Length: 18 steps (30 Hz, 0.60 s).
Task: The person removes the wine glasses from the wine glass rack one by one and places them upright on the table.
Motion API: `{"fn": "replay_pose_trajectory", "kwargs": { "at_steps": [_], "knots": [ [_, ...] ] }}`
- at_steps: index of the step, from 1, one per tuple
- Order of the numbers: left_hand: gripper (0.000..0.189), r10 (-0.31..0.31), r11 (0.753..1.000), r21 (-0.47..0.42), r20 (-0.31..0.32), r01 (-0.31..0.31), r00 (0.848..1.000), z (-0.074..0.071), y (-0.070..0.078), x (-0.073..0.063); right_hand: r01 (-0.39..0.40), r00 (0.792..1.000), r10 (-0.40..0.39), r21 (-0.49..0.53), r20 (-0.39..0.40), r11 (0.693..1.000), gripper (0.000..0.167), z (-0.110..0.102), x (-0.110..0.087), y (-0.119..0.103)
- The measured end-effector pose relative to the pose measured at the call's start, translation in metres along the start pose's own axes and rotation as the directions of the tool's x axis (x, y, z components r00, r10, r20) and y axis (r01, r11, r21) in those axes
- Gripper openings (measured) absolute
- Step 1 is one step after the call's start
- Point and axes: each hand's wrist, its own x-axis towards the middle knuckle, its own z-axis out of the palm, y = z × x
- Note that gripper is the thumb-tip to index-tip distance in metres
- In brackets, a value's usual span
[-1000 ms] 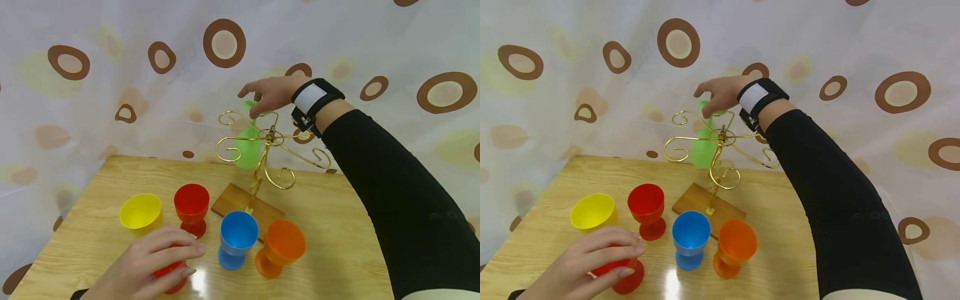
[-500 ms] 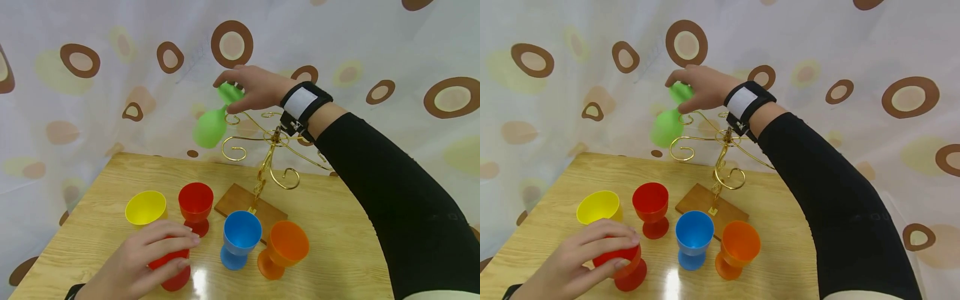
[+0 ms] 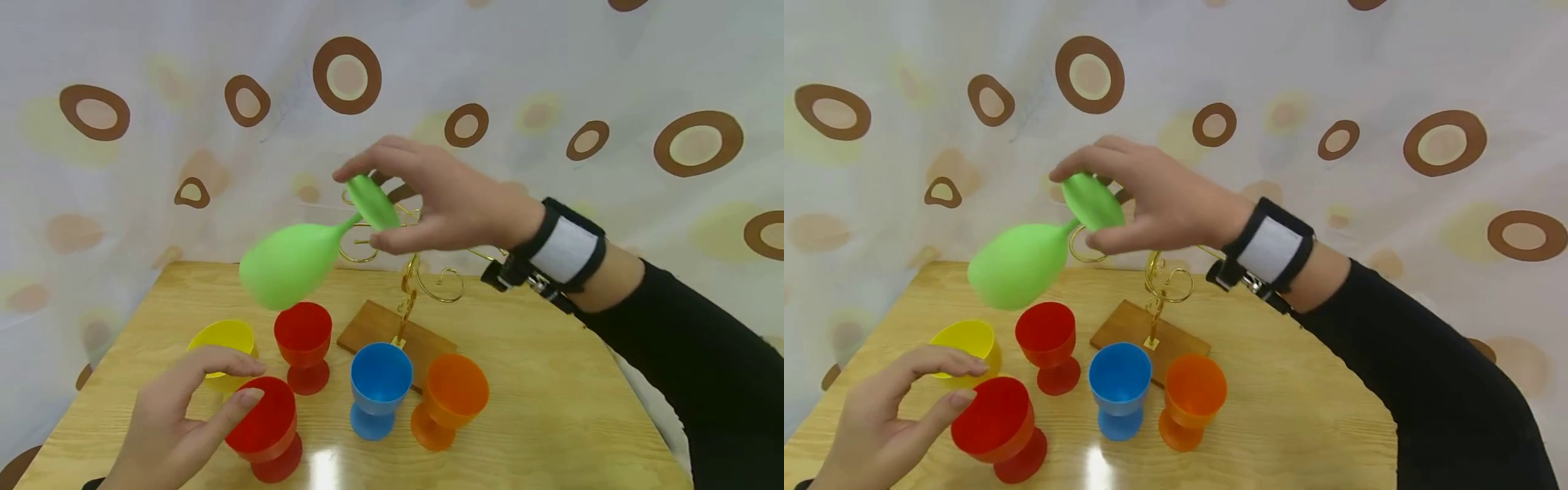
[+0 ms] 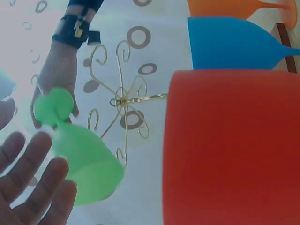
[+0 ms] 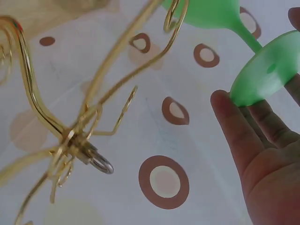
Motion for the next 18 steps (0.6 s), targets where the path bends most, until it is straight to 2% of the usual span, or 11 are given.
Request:
{"fn": "replay_pose_trajectory", "kwargs": {
  "at_steps": [2,4,6,9,11,14,18],
  "knots": [
    [0.030,-0.051,0.999,0.006,-0.033,0.051,0.998,0.002,0.003,-0.001,0.042,0.998,-0.040,0.050,-0.050,0.998,0.057,0.004,-0.018,-0.013],
    [0.034,-0.062,0.998,-0.005,-0.055,0.062,0.997,0.005,0.005,0.001,0.064,0.993,-0.054,0.093,-0.102,0.994,0.059,0.008,-0.036,-0.027],
    [0.038,-0.051,0.998,-0.040,-0.082,0.048,0.995,0.009,0.007,0.004,0.065,0.988,-0.047,0.123,-0.146,0.990,0.061,0.013,-0.053,-0.036],
    [0.042,-0.044,0.993,-0.116,-0.123,0.030,0.991,0.015,0.009,0.007,0.020,0.978,0.022,0.203,-0.206,0.979,0.065,0.019,-0.076,-0.045],
    [0.044,-0.059,0.988,-0.148,-0.134,0.038,0.989,0.017,0.010,0.006,-0.001,0.969,0.067,0.268,-0.236,0.963,0.065,0.024,-0.090,-0.048],
    [0.042,-0.052,0.990,-0.133,-0.105,0.038,0.993,0.019,0.012,0.007,0.002,0.960,0.096,0.351,-0.263,0.936,0.063,0.037,-0.108,-0.050],
    [0.037,-0.003,0.998,-0.059,-0.034,0.001,0.999,0.021,0.017,0.003,0.008,0.960,0.096,0.367,-0.262,0.930,0.060,0.058,-0.128,-0.052]
  ]
}}
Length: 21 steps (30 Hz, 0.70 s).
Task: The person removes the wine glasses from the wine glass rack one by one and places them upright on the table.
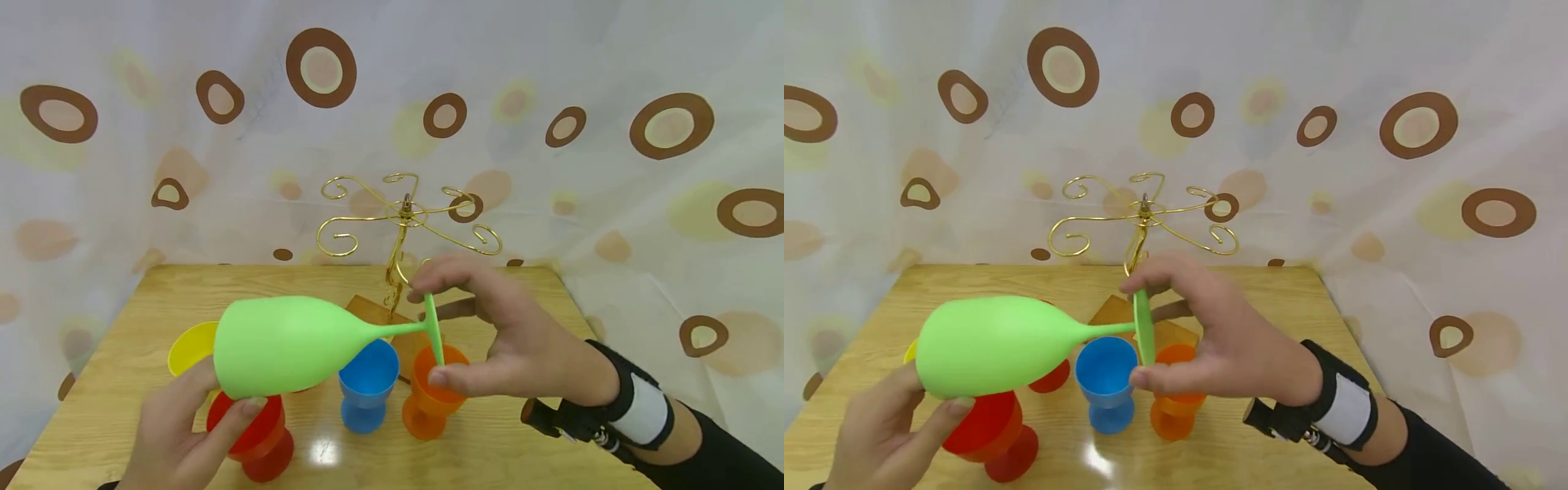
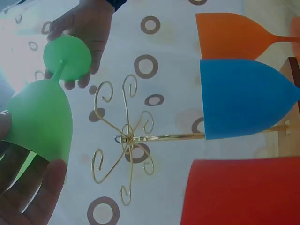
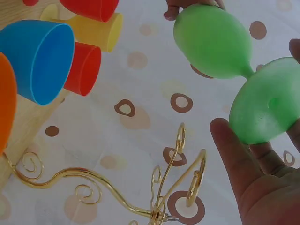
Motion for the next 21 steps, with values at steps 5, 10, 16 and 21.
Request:
{"fn": "replay_pose_trajectory", "kwargs": {
  "at_steps": [5,10,16,21],
  "knots": [
    [0.032,0.065,0.997,-0.034,0.033,-0.064,0.997,0.004,0.004,-0.001,-0.014,1.000,0.014,0.006,0.009,1.000,0.059,0.009,-0.021,0.011],
    [0.027,0.196,0.960,-0.205,0.001,-0.192,0.981,0.010,0.007,0.011,-0.031,0.997,0.031,0.001,0.069,1.000,0.057,0.019,-0.039,0.021],
    [0.021,0.327,0.892,-0.309,-0.062,-0.330,0.943,0.017,0.008,0.026,0.072,0.978,-0.056,-0.075,0.200,0.995,0.058,0.028,-0.050,0.028],
    [0.017,0.461,0.844,-0.308,-0.006,-0.440,0.888,0.025,0.009,0.033,0.098,0.975,-0.076,-0.096,0.211,0.991,0.068,0.029,-0.049,0.025]
  ]
}}
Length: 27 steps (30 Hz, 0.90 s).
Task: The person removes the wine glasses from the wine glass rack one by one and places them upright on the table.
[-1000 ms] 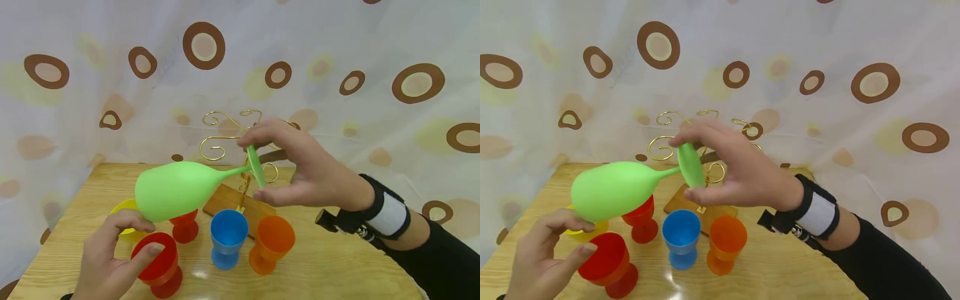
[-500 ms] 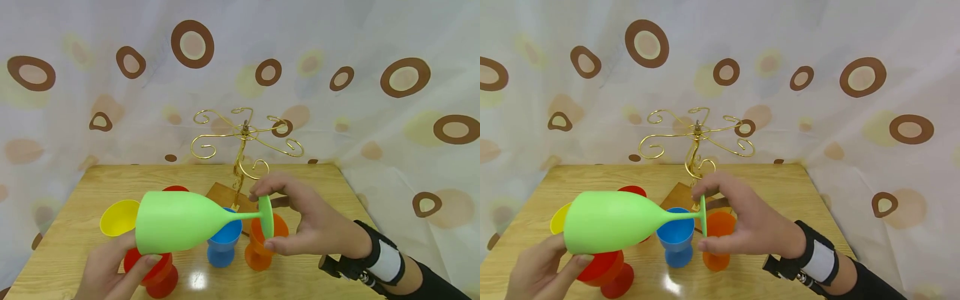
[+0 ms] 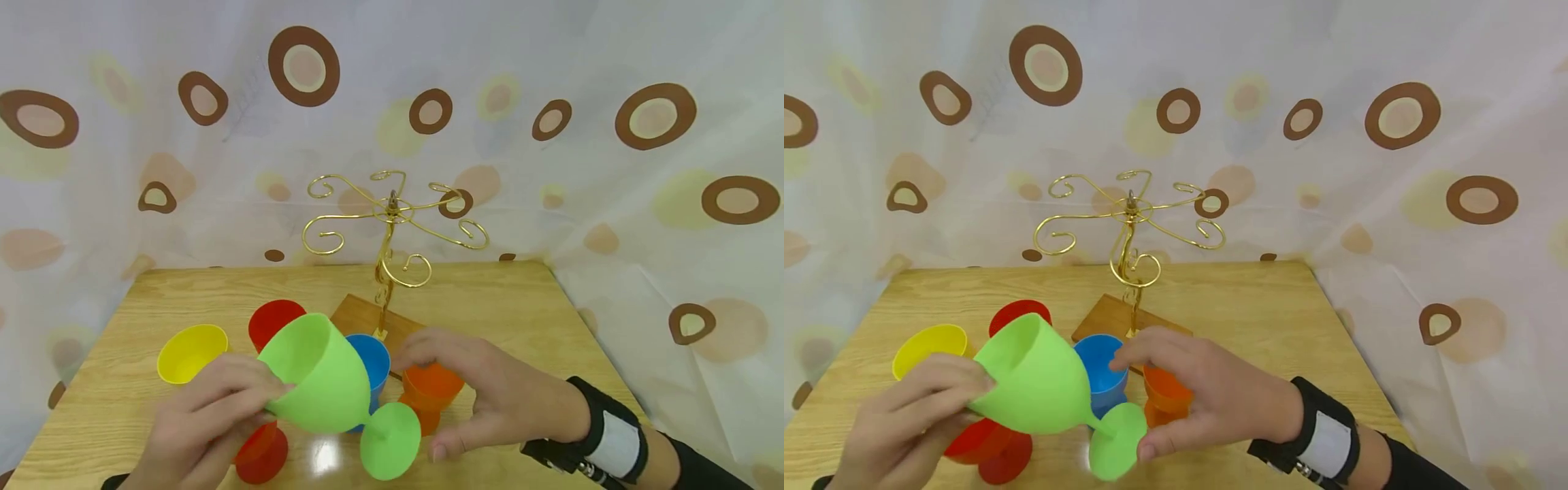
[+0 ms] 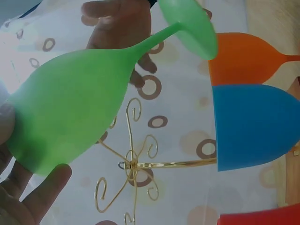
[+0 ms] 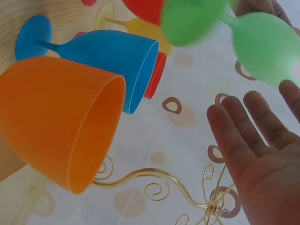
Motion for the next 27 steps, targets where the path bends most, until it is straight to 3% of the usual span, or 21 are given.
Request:
{"fn": "replay_pose_trajectory", "kwargs": {
  "at_steps": [3,7,10,14,19,21,23,27],
  "knots": [
    [0.020,0.064,0.998,0.020,0.094,-0.066,0.994,0.009,-0.003,0.006,-0.009,1.000,0.009,-0.001,-0.022,1.000,0.076,-0.001,0.006,-0.005],
    [0.023,0.120,0.992,0.022,0.191,-0.126,0.974,0.028,-0.005,0.013,0.015,0.999,-0.013,0.051,-0.029,0.999,0.087,0.004,0.017,-0.008],
    [0.023,0.120,0.992,0.018,0.247,-0.128,0.962,0.040,-0.004,0.017,0.034,0.999,-0.033,0.083,-0.016,0.996,0.085,0.010,0.023,-0.009],
    [0.022,0.095,0.995,0.011,0.273,-0.102,0.957,0.044,-0.003,0.016,-0.001,1.000,0.002,0.068,-0.022,0.998,0.078,0.013,0.020,-0.010],
    [0.027,0.075,0.996,0.028,0.250,-0.085,0.965,0.032,-0.004,0.009,-0.059,0.993,0.063,0.041,-0.101,0.997,0.082,-0.005,0.002,-0.012],
    [0.029,0.057,0.996,0.051,0.230,-0.071,0.972,0.025,-0.005,0.006,-0.087,0.981,0.096,0.062,-0.169,0.994,0.083,-0.019,-0.011,-0.012],
    [0.029,0.021,0.997,0.064,0.221,-0.035,0.975,0.017,-0.005,0.002,-0.115,0.956,0.136,0.095,-0.259,0.989,0.084,-0.034,-0.027,-0.011],
    [0.030,-0.099,0.991,0.115,0.219,0.075,0.971,-0.001,0.002,-0.006,-0.136,0.882,0.213,0.207,-0.420,0.969,0.086,-0.061,-0.056,-0.011]
  ]
}}
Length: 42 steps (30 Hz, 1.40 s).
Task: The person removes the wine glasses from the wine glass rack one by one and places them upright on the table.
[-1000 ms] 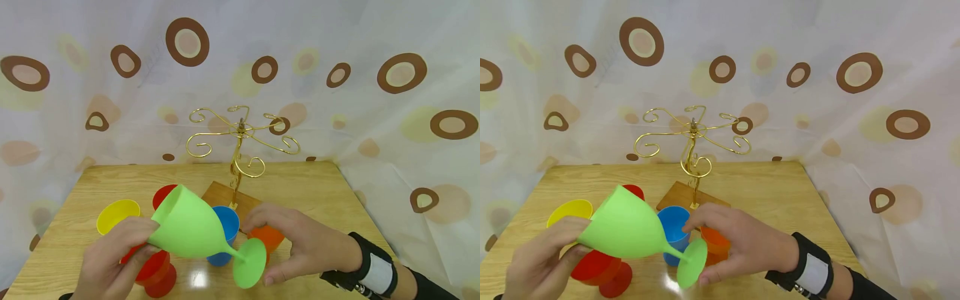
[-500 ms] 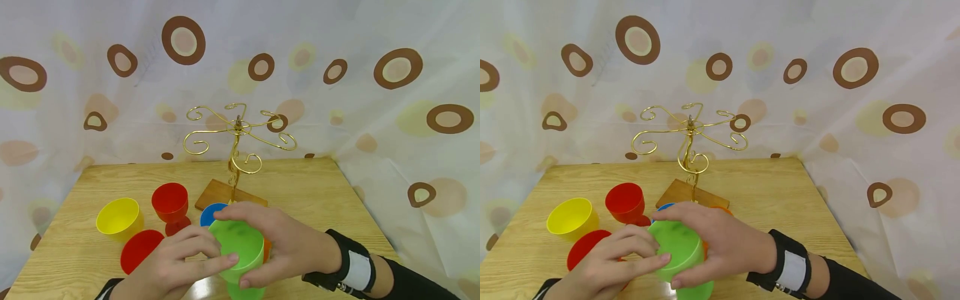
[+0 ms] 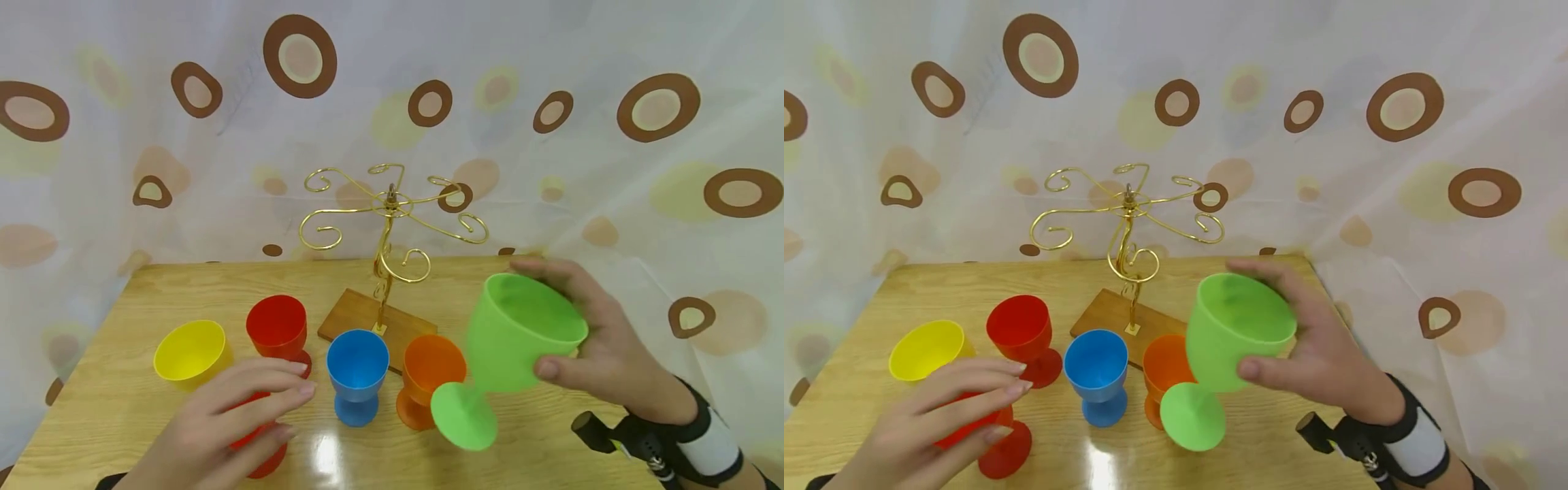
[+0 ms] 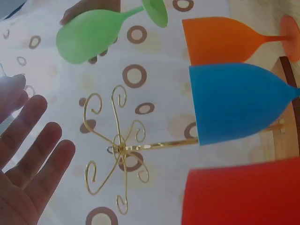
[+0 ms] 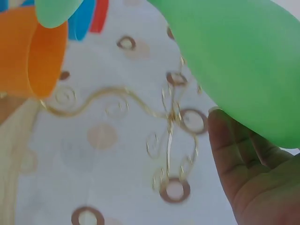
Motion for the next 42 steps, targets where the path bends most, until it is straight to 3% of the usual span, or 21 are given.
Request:
{"fn": "replay_pose_trajectory", "kwargs": {
  "at_steps": [2,4,6,10,14,19,34,39,42],
  "knots": [
    [0.031,-0.034,0.999,0.015,-0.015,0.034,0.999,-0.006,0.003,-0.003,-0.064,0.997,0.064,0.001,-0.048,0.998,0.086,-0.016,-0.006,-0.004],
    [0.033,-0.073,0.996,0.045,-0.041,0.075,0.996,-0.012,0.006,-0.006,-0.161,0.985,0.155,-0.084,-0.073,0.983,0.086,-0.029,-0.011,-0.005],
    [0.033,-0.088,0.994,0.063,-0.070,0.093,0.994,-0.015,0.007,-0.009,-0.274,0.961,0.260,-0.230,-0.090,0.934,0.088,-0.038,-0.014,0.000],
    [0.034,-0.125,0.988,0.075,-0.077,0.131,0.989,-0.017,0.007,-0.014,-0.394,0.910,0.403,-0.504,-0.098,0.768,0.088,-0.042,-0.023,0.033],
    [0.034,-0.121,0.990,0.073,-0.055,0.125,0.991,-0.014,0.006,-0.015,-0.400,0.890,0.451,-0.583,-0.063,0.707,0.084,-0.037,-0.038,0.076],
    [0.034,-0.105,0.992,0.062,-0.047,0.108,0.993,-0.012,0.005,-0.014,-0.427,0.872,0.488,-0.564,-0.049,0.707,0.083,-0.027,-0.053,0.102],
    [0.036,-0.152,0.985,0.082,-0.023,0.154,0.988,-0.013,0.008,-0.017,-0.457,0.853,0.522,-0.483,-0.002,0.747,0.080,-0.017,-0.063,0.115],
    [0.036,-0.100,0.990,0.096,-0.016,0.101,0.995,-0.012,0.004,-0.017,-0.473,0.845,0.535,-0.453,0.009,0.756,0.080,-0.015,-0.067,0.116],
    [0.036,-0.073,0.987,0.147,0.009,0.071,0.997,-0.013,0.000,-0.017,-0.466,0.845,0.535,-0.456,0.026,0.758,0.079,-0.013,-0.069,0.114]
  ]
}}
